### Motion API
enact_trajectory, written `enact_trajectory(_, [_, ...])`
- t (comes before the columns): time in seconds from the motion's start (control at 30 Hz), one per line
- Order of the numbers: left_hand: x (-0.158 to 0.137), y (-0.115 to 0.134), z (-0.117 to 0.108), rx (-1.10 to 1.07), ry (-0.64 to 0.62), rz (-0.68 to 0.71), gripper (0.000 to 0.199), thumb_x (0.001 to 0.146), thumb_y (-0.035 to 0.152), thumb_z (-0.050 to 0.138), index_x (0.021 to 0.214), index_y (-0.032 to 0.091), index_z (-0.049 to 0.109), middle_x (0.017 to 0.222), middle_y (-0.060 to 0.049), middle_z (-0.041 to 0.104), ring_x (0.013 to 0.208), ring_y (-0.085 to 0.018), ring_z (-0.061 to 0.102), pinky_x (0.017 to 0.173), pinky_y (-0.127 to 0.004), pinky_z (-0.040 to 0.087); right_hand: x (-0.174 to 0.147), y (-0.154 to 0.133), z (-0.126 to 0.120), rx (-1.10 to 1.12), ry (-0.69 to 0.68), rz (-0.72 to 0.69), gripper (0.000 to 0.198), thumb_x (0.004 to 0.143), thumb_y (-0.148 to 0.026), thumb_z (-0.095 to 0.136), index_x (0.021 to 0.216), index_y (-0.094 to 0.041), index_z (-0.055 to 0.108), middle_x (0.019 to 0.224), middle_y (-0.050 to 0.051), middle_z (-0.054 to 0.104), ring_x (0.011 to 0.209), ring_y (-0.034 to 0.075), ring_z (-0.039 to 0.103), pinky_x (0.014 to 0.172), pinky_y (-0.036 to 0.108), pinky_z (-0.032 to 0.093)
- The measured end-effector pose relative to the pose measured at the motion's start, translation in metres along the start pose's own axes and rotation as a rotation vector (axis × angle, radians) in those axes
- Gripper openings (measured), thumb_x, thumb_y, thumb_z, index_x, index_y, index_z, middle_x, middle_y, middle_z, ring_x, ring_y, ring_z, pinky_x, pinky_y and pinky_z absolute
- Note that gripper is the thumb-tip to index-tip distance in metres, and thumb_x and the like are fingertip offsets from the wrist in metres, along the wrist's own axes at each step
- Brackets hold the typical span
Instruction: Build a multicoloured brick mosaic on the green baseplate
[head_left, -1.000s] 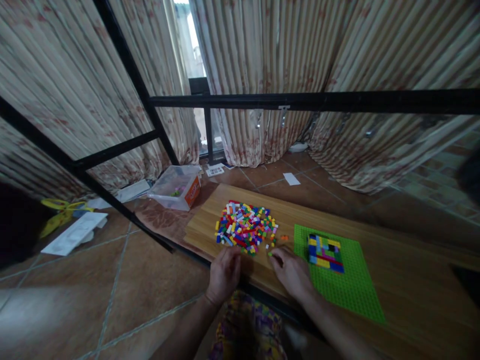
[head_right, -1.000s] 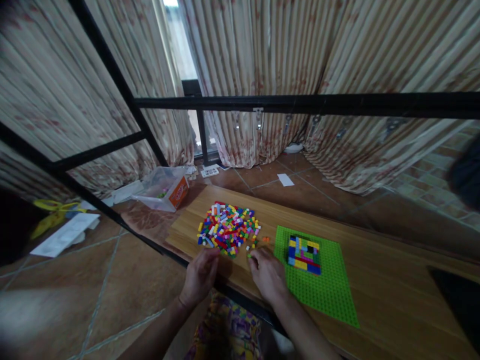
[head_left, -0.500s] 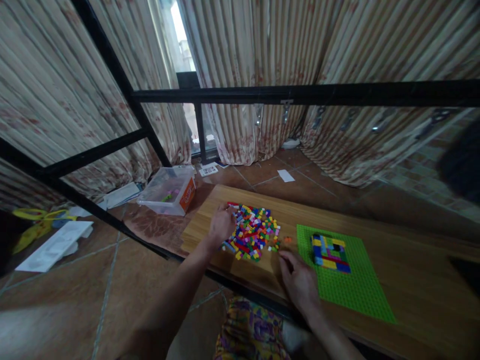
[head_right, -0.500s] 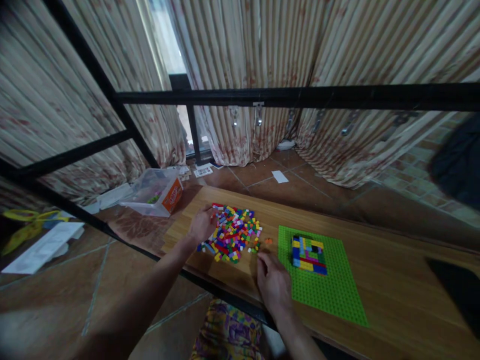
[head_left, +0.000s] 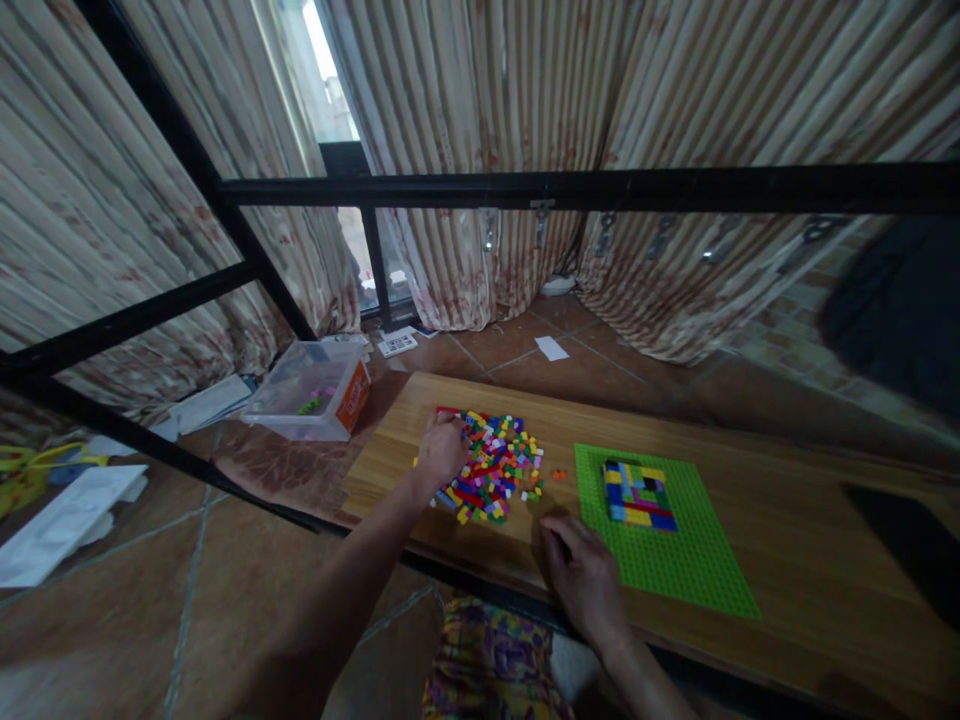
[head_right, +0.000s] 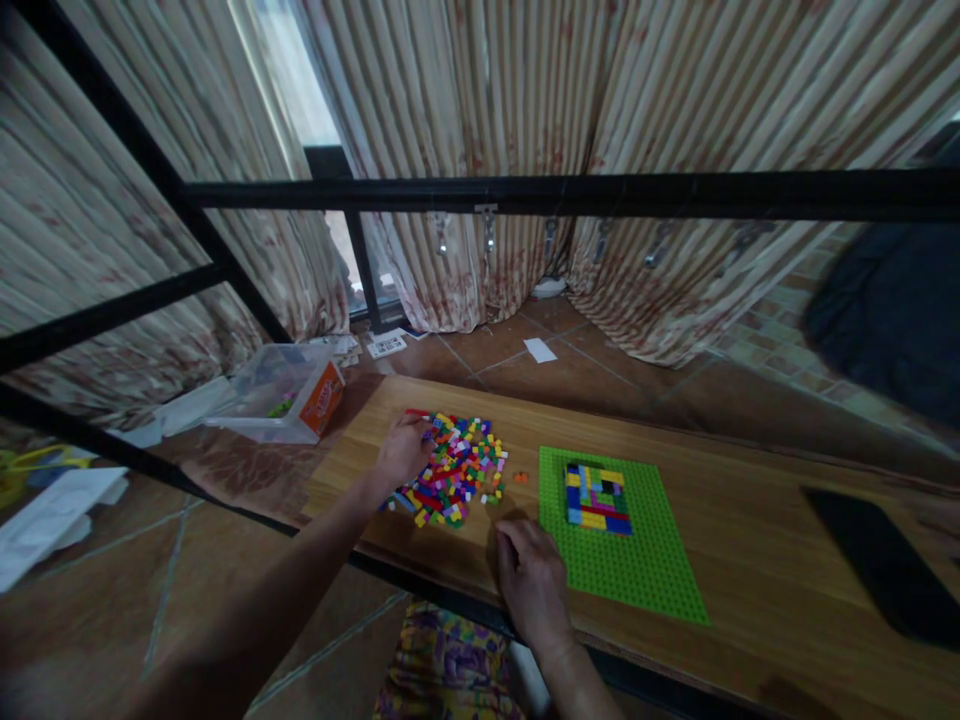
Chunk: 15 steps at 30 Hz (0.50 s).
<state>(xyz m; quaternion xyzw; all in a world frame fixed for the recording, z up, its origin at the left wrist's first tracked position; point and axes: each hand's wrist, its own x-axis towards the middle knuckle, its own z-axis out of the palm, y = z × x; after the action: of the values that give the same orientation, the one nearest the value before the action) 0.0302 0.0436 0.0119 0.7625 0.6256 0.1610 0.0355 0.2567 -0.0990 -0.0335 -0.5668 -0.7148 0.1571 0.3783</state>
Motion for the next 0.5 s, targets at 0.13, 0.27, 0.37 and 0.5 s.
enact_trajectory(0.13, [-0.0066, 0.0005, 0.0002, -0.066, 0.043, -0.010, 0.026, 0.077, 0.014, 0.059, 0.101, 0.017, 0.068, 0.111, -0.012, 0.067, 0.108, -0.025, 0.057, 0.100, -0.039, 0.041, -0.0006, 0.0009, 0.0013, 0.004, 0.009, -0.008, 0.020, 0.094, -0.023, 0.046, 0.094, -0.022, 0.066, 0.090, 0.005, 0.069, 0.083, 0.020, 0.063, 0.077, 0.033, 0.047])
enact_trajectory(0.27, [-0.0054, 0.0016, -0.0039, -0.073, 0.002, -0.038, 0.025, 0.076, 0.013, 0.059, 0.099, 0.019, 0.067, 0.107, -0.008, 0.068, 0.106, -0.023, 0.057, 0.098, -0.037, 0.042, -0.0010, 0.0020, 0.0024, 0.005, 0.012, -0.019, 0.018, 0.094, -0.023, 0.047, 0.094, -0.022, 0.065, 0.090, 0.005, 0.068, 0.083, 0.019, 0.062, 0.077, 0.032, 0.045])
enact_trajectory(0.37, [-0.0017, 0.0025, -0.0048, -0.056, -0.026, -0.051, 0.020, 0.077, 0.014, 0.057, 0.094, 0.020, 0.067, 0.103, -0.006, 0.068, 0.103, -0.022, 0.057, 0.096, -0.034, 0.041, -0.0010, 0.0019, 0.0023, 0.006, 0.009, -0.021, 0.017, 0.093, -0.021, 0.048, 0.094, -0.022, 0.065, 0.091, 0.004, 0.068, 0.084, 0.019, 0.062, 0.078, 0.032, 0.044])
enact_trajectory(0.5, [0.0023, 0.0035, -0.0044, -0.007, -0.047, -0.038, 0.017, 0.078, 0.013, 0.054, 0.088, 0.020, 0.066, 0.099, -0.006, 0.068, 0.098, -0.021, 0.058, 0.092, -0.035, 0.041, -0.0005, 0.0000, 0.0017, 0.007, 0.012, -0.015, 0.017, 0.093, -0.019, 0.047, 0.093, -0.022, 0.064, 0.090, 0.003, 0.067, 0.083, 0.018, 0.061, 0.077, 0.031, 0.043])
